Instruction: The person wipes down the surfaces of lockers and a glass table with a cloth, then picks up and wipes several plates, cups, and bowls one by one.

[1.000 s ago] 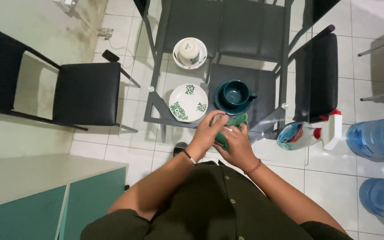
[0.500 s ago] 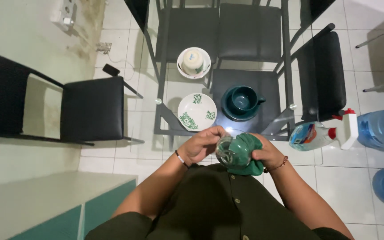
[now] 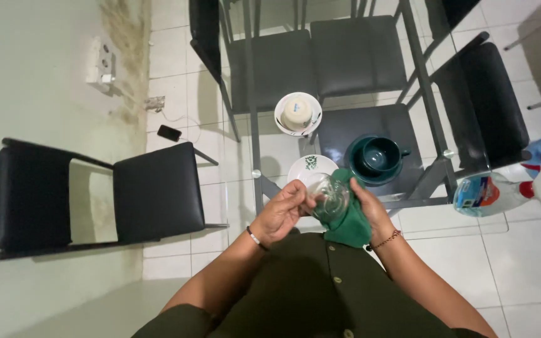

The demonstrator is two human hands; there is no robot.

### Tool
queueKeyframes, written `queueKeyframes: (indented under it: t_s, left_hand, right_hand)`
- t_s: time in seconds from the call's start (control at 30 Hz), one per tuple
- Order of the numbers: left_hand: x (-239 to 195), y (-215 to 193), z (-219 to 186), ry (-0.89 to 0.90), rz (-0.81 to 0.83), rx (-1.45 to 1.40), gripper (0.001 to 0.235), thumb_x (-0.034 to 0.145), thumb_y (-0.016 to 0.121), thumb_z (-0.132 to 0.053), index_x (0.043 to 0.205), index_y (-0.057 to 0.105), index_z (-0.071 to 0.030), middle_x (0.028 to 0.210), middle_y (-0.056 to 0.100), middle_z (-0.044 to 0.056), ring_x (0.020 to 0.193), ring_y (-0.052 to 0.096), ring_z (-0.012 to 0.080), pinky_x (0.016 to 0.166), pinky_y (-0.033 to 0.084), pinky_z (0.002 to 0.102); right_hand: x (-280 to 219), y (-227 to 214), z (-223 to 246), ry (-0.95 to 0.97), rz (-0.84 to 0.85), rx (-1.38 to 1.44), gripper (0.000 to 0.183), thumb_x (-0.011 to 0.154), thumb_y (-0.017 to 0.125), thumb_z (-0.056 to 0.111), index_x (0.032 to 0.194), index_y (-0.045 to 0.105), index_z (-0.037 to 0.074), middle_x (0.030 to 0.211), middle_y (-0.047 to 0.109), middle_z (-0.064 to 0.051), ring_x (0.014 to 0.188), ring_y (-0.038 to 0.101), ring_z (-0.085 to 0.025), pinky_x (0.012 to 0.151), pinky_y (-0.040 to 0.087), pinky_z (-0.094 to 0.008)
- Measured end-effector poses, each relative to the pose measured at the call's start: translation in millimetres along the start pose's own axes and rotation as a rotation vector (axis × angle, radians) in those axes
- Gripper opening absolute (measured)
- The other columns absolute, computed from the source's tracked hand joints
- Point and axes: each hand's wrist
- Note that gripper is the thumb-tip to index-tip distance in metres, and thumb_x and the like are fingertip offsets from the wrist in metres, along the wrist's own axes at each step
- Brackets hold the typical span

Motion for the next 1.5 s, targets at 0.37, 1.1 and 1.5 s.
queueKeyframes:
  t_s: [0.37, 1.1, 1.5]
  left_hand:
    - [31.6, -0.3, -19.2, 0.309, -0.17, 0.323, 0.021, 0.103, 0.062, -0.012, 0.122, 0.056, -0.003, 0.109, 0.074, 0.014, 0.103, 0.071, 0.0217, 0.097, 0.054, 0.034]
    - [22.2, 28.7, -44.0, 0.057, 0.007, 0.526, 0.024, 0.104, 0.057, -0.008, 0.122, 0.068, 0.004, 0.106, 0.077, 0.011, 0.102, 0.072, 0.0179, 0.097, 0.056, 0.031]
    - [46.3, 31.0, -14.5, 0.196, -0.292, 0.008, 0.032, 0.099, 0.055, -0.007, 0.129, 0.061, -0.001, 0.121, 0.07, 0.008, 0.111, 0.065, 0.0193, 0.097, 0.054, 0.034]
  right_hand:
    - [-37.1, 93.8, 26.7, -1.188, -0.208, -1.259, 0.039, 0.088, 0.075, 0.014, 0.124, 0.066, 0.004, 0.129, 0.067, -0.014, 0.121, 0.064, -0.038, 0.103, 0.051, -0.048]
    - [10.4, 74.5, 43.0, -0.452, -0.048, -0.723, 0.038, 0.104, 0.06, 0.033, 0.128, 0.066, 0.005, 0.113, 0.07, -0.009, 0.098, 0.066, -0.016, 0.086, 0.053, -0.031]
    - [-33.0, 125.6, 15.1, -1.416, -0.172, -1.727, 0.044, 0.085, 0.075, 0.026, 0.128, 0.071, 0.021, 0.138, 0.059, -0.006, 0.138, 0.045, -0.039, 0.112, 0.033, -0.058]
Point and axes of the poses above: each hand's wrist, its own x-axis towards the middle knuckle, its own y-axis out of the palm, z = x × y
